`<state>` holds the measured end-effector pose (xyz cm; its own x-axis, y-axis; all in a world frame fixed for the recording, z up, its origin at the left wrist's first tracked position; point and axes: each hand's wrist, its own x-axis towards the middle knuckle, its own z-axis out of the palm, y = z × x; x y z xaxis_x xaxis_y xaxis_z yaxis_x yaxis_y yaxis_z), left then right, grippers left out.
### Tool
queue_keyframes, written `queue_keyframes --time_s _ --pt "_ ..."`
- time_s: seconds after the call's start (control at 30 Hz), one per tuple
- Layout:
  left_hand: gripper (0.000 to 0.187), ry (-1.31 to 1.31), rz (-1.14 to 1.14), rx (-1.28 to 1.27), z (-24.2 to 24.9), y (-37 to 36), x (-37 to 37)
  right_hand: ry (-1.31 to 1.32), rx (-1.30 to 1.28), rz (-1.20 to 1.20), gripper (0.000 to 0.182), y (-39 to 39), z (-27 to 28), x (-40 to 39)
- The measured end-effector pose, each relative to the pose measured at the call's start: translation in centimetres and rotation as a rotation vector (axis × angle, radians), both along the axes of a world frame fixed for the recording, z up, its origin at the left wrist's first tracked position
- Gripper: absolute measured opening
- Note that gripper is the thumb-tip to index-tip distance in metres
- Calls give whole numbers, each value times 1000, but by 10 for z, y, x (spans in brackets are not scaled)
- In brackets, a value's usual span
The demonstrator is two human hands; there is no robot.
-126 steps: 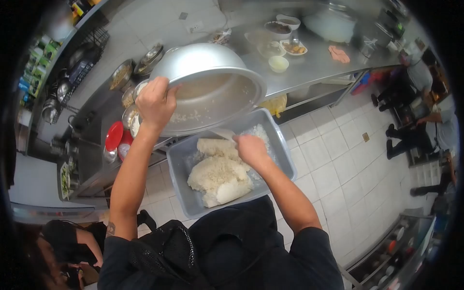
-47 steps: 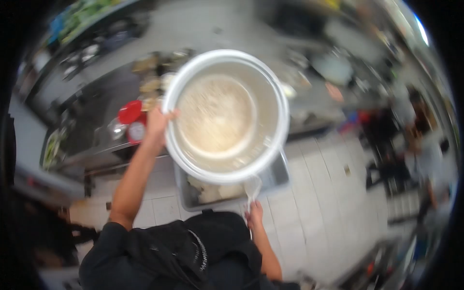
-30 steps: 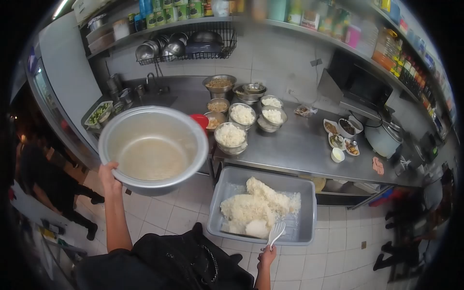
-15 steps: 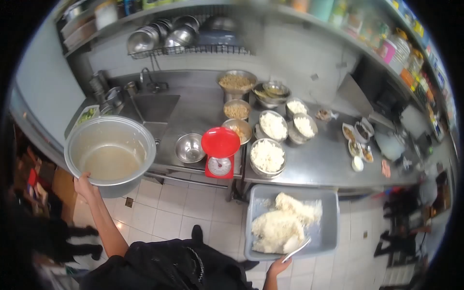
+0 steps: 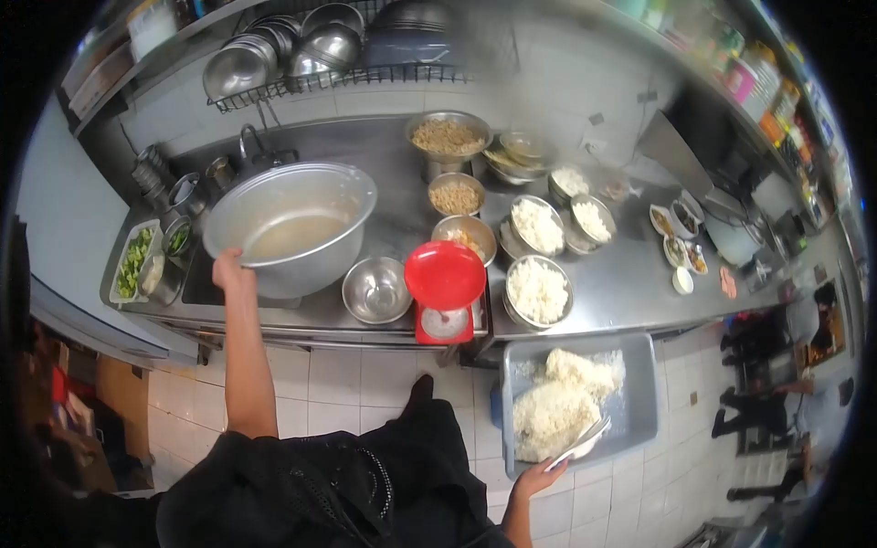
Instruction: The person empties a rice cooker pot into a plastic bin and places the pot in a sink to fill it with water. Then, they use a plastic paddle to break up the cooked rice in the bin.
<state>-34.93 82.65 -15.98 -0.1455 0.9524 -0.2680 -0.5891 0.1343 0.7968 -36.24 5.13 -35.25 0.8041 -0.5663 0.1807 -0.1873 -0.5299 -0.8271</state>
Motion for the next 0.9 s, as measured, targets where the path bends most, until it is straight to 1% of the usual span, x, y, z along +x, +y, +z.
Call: queue_keyframes --time_s 0.03,0.07,0.1,0.13,0.2,0.27,0.33,0.37,0.43,0.47,0.5,0.57,0.6,0.63,0.67,0.7,0.77,0.8,0.87,0.9 --pt "27 65 7 18 -11 7 17 -11 31 -23 49 11 2 4" --pt "28 58 -19 -5 -15 4 28 18 -80 -23 49 14 -2 8" --pt "28 43 -47 -22 -12 3 46 -2 -3 -46 50 18 -9 16" --pt "28 24 -38 -11 -7 -1 62 -22 10 -74 50 25 -11 24" --pt "34 25 -120 -34 -9 -13 77 -39 30 -92 50 32 -14 36" --pt "41 15 -173 -48 -43 -4 97 -11 27 -181 49 37 -22 52" --pt "37 53 -189 -20 -79 0 116 -41 41 -196 47 48 -12 63" --pt "37 50 -184 -16 -80 -1 121 -73 42 -228 46 49 -10 68" --pt "31 95 -177 -54 -83 -3 136 -59 -11 -250 47 31 -40 68" --pt "30 66 -225 -60 -86 3 140 -72 -162 -320 49 22 -61 68" --pt "30 53 -219 -74 -78 4 140 -85 -316 -389 52 14 -76 69" --pt "33 360 -425 -250 -51 8 127 -151 -332 -391 52 -2 -99 63" --pt "33 350 -416 -257 -77 34 125 -167 -330 -365 52 8 -92 70" --pt "34 483 -270 -230 -123 79 122 -176 -323 -345 51 24 -77 69" --pt "35 617 -126 -197 -148 112 121 -182 -313 -331 51 44 -60 65" --pt "35 618 -131 -190 -137 129 122 -186 -302 -323 51 62 -46 57" --pt "31 870 -232 95 -101 167 127 -187 -285 -318 51 110 -17 41" --pt "29 887 -290 229 -99 198 136 -189 -282 -315 51 139 6 37" --pt "35 914 -373 490 -117 282 166 -228 -287 -300 50 182 25 29" --pt "40 923 -448 491 -124 321 185 -236 -297 -310 50 200 30 26"
